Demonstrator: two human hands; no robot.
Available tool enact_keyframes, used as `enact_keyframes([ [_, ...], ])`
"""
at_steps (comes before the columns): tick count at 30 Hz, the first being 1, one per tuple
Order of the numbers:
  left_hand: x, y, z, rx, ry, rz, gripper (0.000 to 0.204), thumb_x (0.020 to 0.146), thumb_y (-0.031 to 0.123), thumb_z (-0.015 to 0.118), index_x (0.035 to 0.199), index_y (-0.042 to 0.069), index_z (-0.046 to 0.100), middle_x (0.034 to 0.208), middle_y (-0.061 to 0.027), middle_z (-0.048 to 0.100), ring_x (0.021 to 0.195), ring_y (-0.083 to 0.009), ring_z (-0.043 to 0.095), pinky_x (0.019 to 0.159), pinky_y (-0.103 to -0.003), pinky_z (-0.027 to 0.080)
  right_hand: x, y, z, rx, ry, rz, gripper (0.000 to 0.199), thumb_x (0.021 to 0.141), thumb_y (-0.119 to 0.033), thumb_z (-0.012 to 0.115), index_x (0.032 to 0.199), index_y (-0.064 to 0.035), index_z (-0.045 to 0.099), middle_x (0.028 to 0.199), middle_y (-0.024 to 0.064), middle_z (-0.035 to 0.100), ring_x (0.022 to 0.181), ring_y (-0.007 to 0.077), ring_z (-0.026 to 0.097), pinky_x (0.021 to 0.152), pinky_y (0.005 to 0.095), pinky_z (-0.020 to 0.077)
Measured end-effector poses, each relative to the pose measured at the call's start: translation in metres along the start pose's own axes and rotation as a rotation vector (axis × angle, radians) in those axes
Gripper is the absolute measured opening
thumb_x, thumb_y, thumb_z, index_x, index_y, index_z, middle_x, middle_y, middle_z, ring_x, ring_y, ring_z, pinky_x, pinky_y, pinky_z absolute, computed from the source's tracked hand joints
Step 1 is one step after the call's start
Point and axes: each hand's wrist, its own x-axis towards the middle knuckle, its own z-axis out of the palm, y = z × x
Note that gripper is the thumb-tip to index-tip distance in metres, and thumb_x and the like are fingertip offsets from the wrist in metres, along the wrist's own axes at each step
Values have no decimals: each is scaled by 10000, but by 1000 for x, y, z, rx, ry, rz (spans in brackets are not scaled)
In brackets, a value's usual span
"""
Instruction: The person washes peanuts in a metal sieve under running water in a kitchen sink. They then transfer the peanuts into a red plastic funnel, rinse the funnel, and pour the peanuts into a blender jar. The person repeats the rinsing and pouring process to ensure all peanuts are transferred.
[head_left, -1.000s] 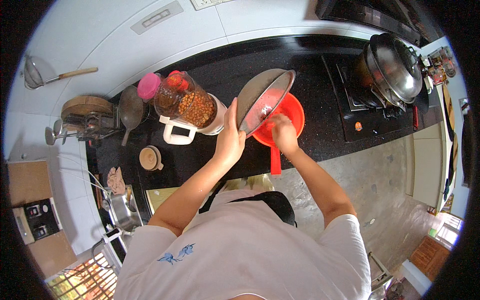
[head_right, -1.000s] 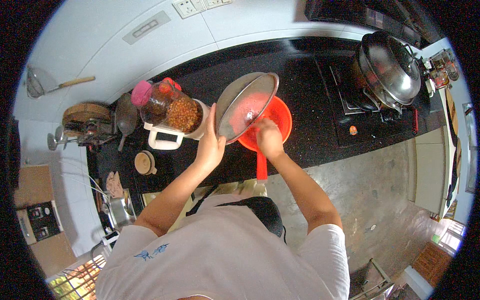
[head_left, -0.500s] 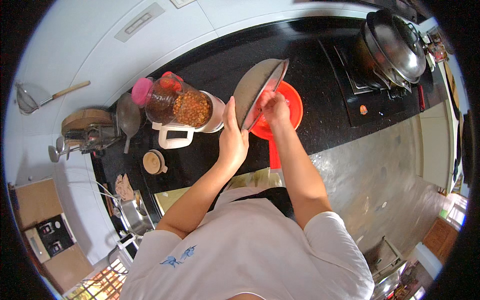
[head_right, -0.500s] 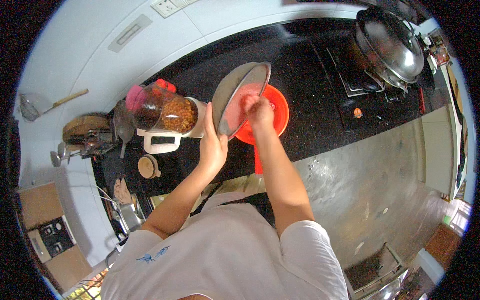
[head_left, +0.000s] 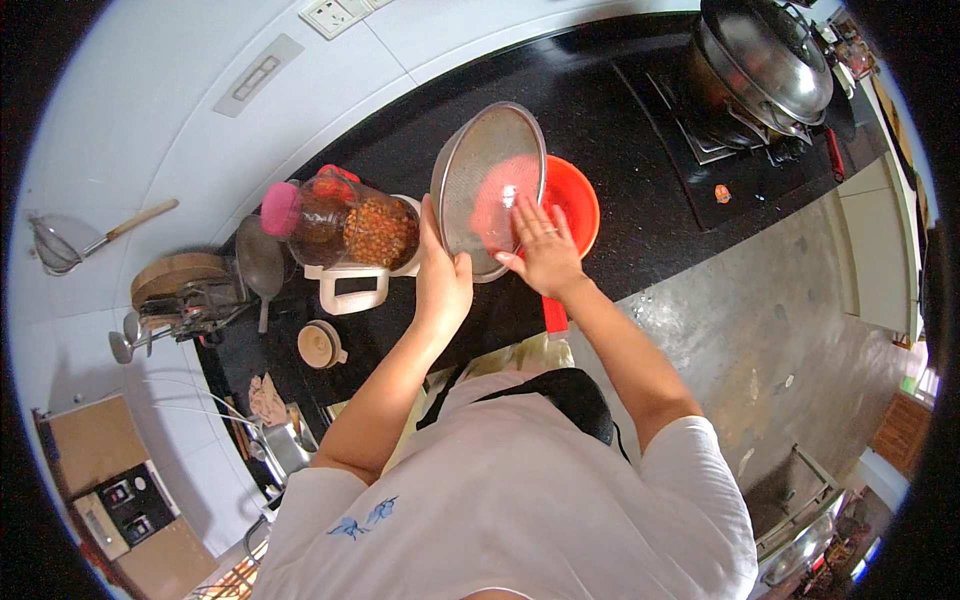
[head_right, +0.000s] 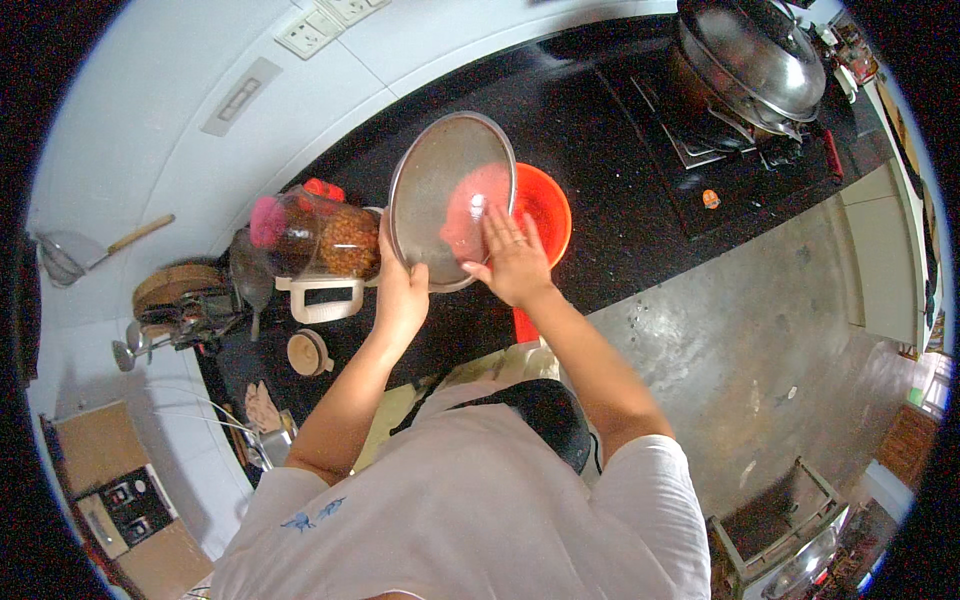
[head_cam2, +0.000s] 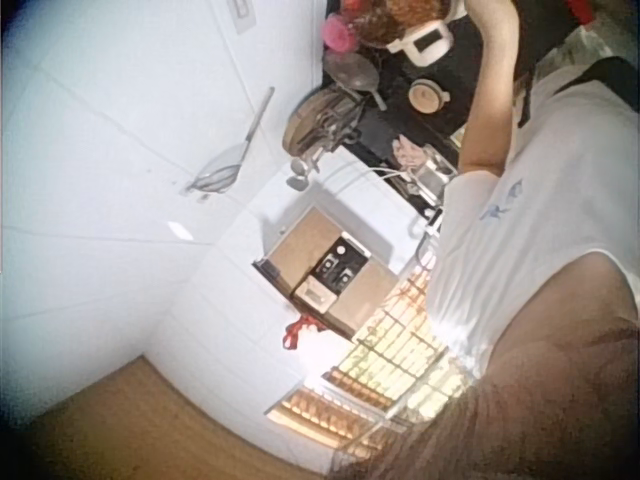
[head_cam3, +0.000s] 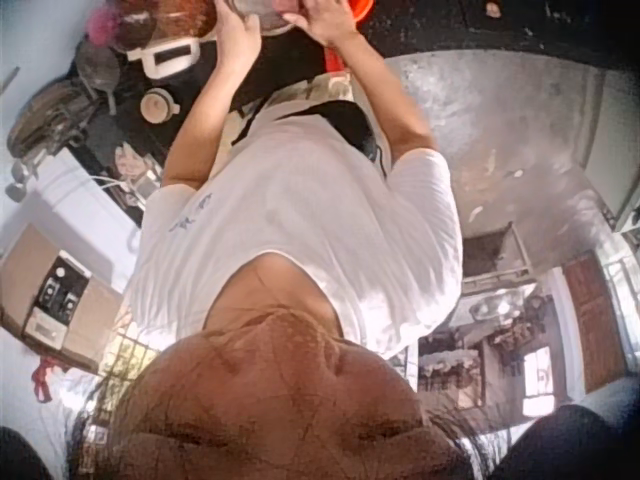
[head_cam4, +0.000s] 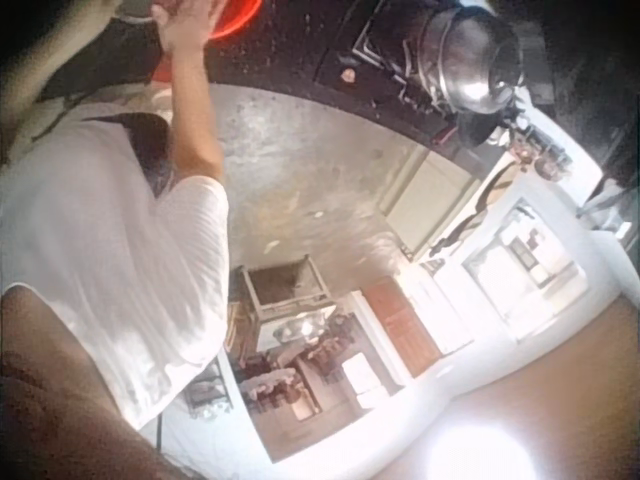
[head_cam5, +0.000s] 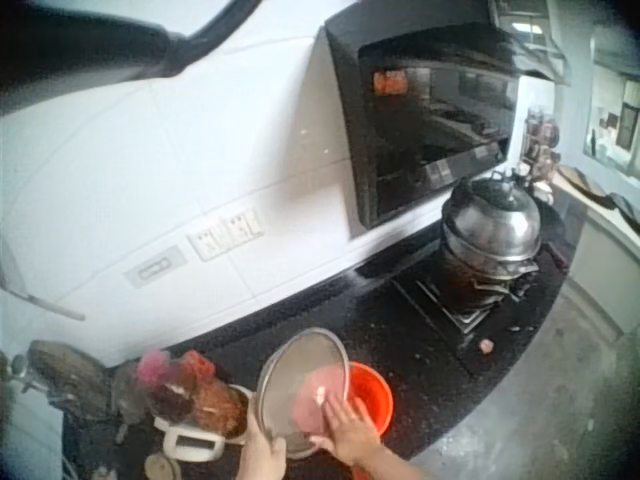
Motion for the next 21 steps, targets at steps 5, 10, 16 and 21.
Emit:
enact_keyframes([
  [5,-5,14,-9,48,27,34,827,772,-102,464,1463,55,38,1448,-272,237,1310,-403,340,1069,-409,315,15,26,31,326,299,305,543,884,-303,513,1285,56,442,1418,274,314,1286,347,388,1033,454,347],
  [10,-7,14,-2,128,22,111,836,763,-102,479,1463,53,48,1437,-279,249,1289,-423,357,1046,-422,339,67,43,47,878,335,1091,325,899,-227,510,1013,66,594,1069,264,601,1006,382,580,901,466,443],
  [16,-11,13,9,150,51,167,795,766,-96,474,1453,21,91,1381,-311,303,1255,-454,376,1041,-445,325,78,24,76,1901,611,895,395,962,-280,429,1031,74,592,896,139,669,833,288,624,785,390,485],
  [21,-7,11,17,147,53,197,804,768,-94,474,1454,25,73,1394,-307,283,1261,-459,365,1033,-447,338,22,-26,28,1097,318,78,430,918,-152,407,1307,27,443,1261,185,510,1128,303,522,942,349,434],
])
